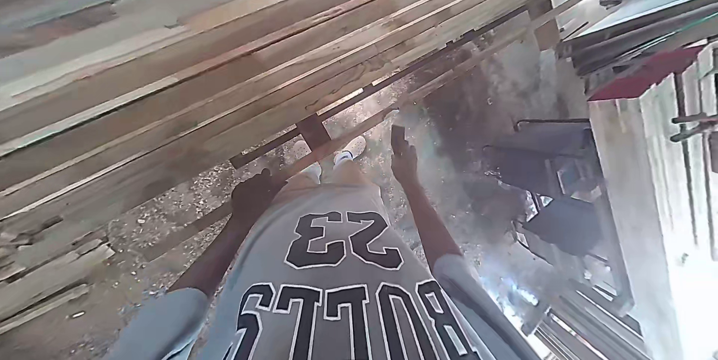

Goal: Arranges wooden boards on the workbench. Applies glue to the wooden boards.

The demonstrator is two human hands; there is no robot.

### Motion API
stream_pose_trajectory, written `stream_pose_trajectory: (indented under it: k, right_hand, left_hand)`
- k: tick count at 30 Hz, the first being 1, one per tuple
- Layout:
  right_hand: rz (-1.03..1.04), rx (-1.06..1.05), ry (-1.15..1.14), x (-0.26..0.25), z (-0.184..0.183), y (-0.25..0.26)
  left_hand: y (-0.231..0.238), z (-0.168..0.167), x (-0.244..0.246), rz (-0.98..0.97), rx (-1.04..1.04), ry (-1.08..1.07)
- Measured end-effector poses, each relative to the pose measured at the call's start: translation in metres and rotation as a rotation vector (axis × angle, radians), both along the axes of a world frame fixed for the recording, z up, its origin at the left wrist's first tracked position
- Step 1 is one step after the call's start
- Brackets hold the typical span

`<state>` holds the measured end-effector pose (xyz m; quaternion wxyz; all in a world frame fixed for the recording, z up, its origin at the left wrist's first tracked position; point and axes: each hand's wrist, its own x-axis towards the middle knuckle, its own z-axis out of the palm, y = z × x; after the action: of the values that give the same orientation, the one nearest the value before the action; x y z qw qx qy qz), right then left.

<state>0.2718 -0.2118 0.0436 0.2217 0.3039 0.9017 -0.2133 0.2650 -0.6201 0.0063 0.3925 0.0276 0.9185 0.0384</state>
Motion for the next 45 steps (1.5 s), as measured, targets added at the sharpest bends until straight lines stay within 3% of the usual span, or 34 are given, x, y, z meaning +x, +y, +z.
stream_pose_trajectory:
  k: [4,7,12,15,17,20,23,25,28,30,33,37,39,42,45]
  right_hand:
    - [-0.068,-0.008,-0.033,-0.057,0.035,0.016]
    - [-0.080,-0.031,-0.144,-0.080,0.046,-0.022]
    - [0.125,-0.087,-0.350,-0.044,0.058,-0.111]
    - [0.119,-0.285,-0.346,-0.031,0.067,-0.084]
    - [0.007,-0.401,-0.269,-0.018,0.064,-0.062]
    - [0.010,-0.408,-0.059,0.012,0.042,-0.060]
    - [0.158,-0.374,0.141,0.038,0.016,-0.094]
    - [0.270,-0.240,0.195,0.041,0.002,-0.122]
    - [0.320,-0.026,-0.018,0.032,0.003,-0.150]
    - [0.353,0.037,-0.256,0.025,0.028,-0.154]
    - [0.323,0.018,-0.301,0.025,0.058,-0.143]
    - [0.213,0.004,-0.111,-0.010,0.055,-0.145]
    - [0.218,-0.006,-0.192,-0.019,0.055,-0.169]
    - [0.286,-0.094,-0.306,0.000,0.063,-0.198]
    - [0.341,-0.194,-0.350,0.027,0.068,-0.195]
  left_hand:
    - [0.004,0.006,-0.003,0.016,0.015,-0.022]
    - [-0.013,0.005,-0.004,-0.017,0.125,-0.085]
    - [-0.072,-0.011,-0.010,-0.016,0.225,-0.361]
    - [-0.127,-0.025,0.002,-0.040,0.233,-0.452]
    - [-0.155,-0.025,0.010,0.059,0.281,-0.516]
    - [-0.181,-0.024,0.016,0.163,0.366,-0.546]
    - [-0.177,-0.020,0.016,0.200,0.398,-0.556]
    - [-0.174,-0.017,0.015,0.199,0.437,-0.565]
    - [-0.176,-0.023,0.016,0.157,0.450,-0.534]
    - [-0.178,-0.022,0.016,0.154,0.478,-0.507]
    - [-0.181,-0.027,0.023,0.154,0.479,-0.494]
    - [-0.178,-0.031,0.028,0.163,0.426,-0.480]
    - [-0.180,-0.039,0.034,0.164,0.422,-0.473]
    - [-0.174,-0.033,0.039,0.171,0.412,-0.468]
    - [-0.168,-0.018,0.043,0.237,0.441,-0.465]
